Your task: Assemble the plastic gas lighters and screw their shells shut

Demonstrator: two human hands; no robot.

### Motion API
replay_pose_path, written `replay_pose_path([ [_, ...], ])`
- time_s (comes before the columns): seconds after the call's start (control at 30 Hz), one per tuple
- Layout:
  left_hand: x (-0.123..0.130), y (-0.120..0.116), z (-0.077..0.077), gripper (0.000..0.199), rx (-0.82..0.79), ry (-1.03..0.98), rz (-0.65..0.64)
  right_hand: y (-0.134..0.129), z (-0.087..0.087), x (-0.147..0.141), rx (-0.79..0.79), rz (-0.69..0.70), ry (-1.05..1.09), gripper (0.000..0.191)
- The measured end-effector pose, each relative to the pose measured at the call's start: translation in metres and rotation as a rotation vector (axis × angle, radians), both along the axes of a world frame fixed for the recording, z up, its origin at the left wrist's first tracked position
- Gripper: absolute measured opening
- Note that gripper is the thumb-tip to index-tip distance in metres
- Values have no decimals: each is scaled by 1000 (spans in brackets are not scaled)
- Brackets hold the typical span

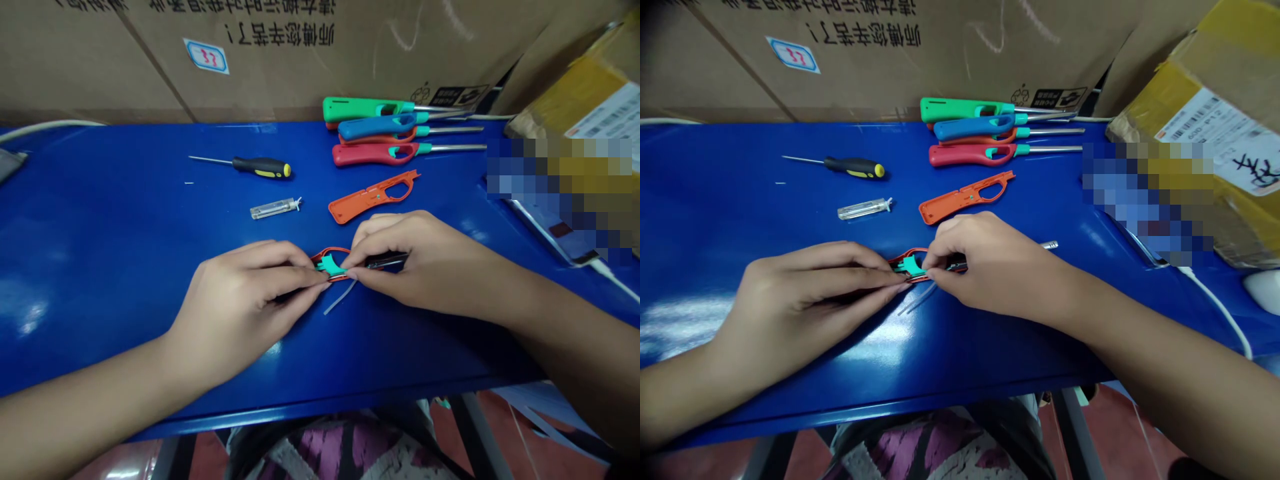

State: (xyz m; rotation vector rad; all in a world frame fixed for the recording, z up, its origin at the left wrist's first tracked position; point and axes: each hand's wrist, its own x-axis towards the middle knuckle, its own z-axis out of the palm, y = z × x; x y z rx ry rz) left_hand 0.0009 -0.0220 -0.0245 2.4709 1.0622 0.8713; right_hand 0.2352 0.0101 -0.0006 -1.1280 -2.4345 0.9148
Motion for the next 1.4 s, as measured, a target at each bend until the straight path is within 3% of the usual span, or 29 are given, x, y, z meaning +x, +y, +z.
replay_pose_path([
  [0.3, 1, 0, 1, 7, -106, -32, 43, 0, -1, -1, 0, -8, -7, 14],
  [1.07, 1, 1, 1, 8, -97, -69, 5, 0, -2, 3, 39, 26, -7, 19],
  [1.4, 1, -1, 2, 8, 12, 62, -10, 0, -1, 1, 65, 38, -23, 18],
])
